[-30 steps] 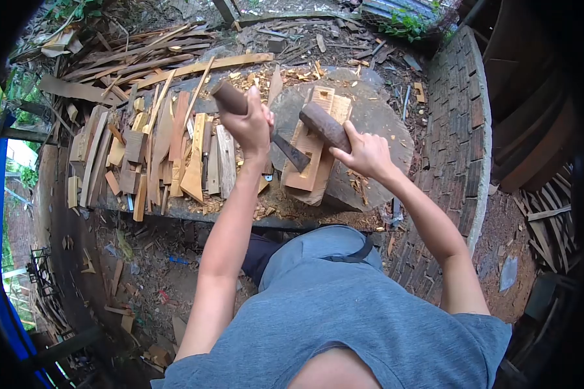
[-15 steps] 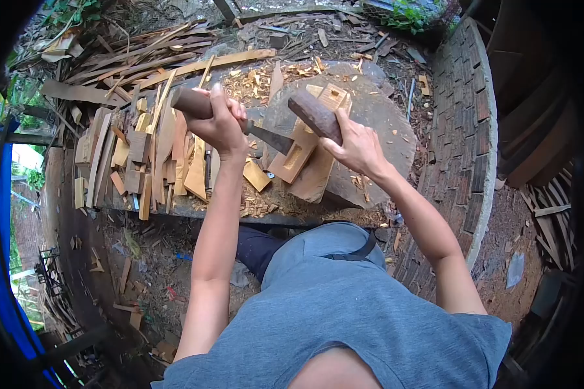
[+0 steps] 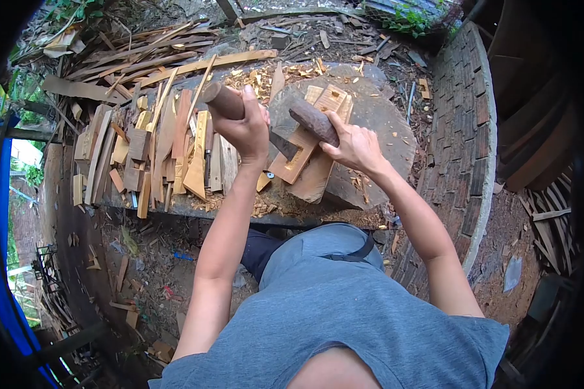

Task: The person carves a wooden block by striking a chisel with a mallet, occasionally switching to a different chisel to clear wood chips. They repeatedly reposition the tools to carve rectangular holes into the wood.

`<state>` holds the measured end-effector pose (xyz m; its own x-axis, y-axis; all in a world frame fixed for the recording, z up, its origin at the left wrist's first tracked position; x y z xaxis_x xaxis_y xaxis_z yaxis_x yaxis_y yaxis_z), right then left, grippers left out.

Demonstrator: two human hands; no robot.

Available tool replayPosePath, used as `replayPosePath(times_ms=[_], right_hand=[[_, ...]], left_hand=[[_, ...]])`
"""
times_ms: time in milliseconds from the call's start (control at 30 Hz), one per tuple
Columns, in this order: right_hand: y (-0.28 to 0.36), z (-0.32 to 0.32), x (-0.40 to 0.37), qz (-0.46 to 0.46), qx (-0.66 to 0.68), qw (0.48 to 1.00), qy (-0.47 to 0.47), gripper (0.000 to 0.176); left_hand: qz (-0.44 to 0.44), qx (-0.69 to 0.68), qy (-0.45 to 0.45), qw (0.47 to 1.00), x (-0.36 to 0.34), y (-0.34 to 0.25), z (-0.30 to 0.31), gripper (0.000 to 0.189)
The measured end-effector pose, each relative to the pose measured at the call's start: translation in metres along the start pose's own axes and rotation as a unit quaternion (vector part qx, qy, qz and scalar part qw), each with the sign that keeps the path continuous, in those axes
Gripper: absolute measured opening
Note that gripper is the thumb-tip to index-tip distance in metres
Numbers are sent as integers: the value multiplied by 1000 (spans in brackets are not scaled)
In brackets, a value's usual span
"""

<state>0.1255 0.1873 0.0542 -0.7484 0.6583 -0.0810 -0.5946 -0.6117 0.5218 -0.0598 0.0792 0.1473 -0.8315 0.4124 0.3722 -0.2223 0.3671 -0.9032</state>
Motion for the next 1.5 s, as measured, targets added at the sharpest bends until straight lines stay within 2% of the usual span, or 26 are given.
replayPosePath(times_ms=[67,233,300,433,633,733,900,1100,1200,1267,1300,1333,1367,1400,1433,1467,1500], right_hand=[[-1,-1,-1,-7,1,1000,7,71],[-3,-3,3,-9,-18,1000,8,72],[-3,-2,1,-1,-18,1000,-6,72],[-3,-1,0,-5,-10,1000,-10,73],[-1,-1,2,-9,-5,1000,-6,72],[-1,1,-1,-14,-3,1000,-7,72],[-1,-2,2,-9,5,1000,-2,71],[-8,-7,6,-9,-2,1000,6,72],[-19,-4,23,-24,53,998,2,72],[-14,4,30,-102,293,946,91,73],[13,25,29,-90,304,941,122,76],[31,42,40,4,324,945,50,77],[65,68,34,61,348,935,12,75],[96,91,30,112,343,933,-11,73],[123,109,25,155,329,931,-22,79],[136,114,26,158,328,931,-23,79],[154,115,25,190,256,948,-13,75]], left_hand=[[-23,33,-3,999,2,-1,-3,20],[1,30,-30,999,16,10,5,20],[33,10,0,999,15,15,8,19],[40,1,12,999,11,17,12,20],[12,-26,-52,998,6,13,22,20],[43,-44,-39,997,10,19,24,20],[46,-22,-12,999,19,25,14,18],[61,-44,-28,997,19,34,21,18],[61,-61,-35,996,13,32,28,17],[71,-74,-46,994,12,30,31,17],[71,-74,-47,994,12,28,30,17],[60,-58,-44,996,11,25,28,16],[50,-42,-40,997,9,23,26,16],[51,-43,-38,997,6,24,24,16],[35,-41,-30,998,4,21,22,17],[17,-39,-25,999,2,17,21,17],[11,-52,-20,998,0,23,22,25]])
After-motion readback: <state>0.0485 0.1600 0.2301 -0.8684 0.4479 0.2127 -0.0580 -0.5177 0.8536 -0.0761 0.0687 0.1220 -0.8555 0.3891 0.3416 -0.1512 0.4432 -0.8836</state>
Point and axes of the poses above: each hand's wrist, its own x-axis towards the middle knuckle, its own z-axis out of the back of the hand, y = z × x, the point moved 9 cm from there along x, towards the middle knuckle, and after that the axes turned 6 degrees about x, right-handed, at the moved point
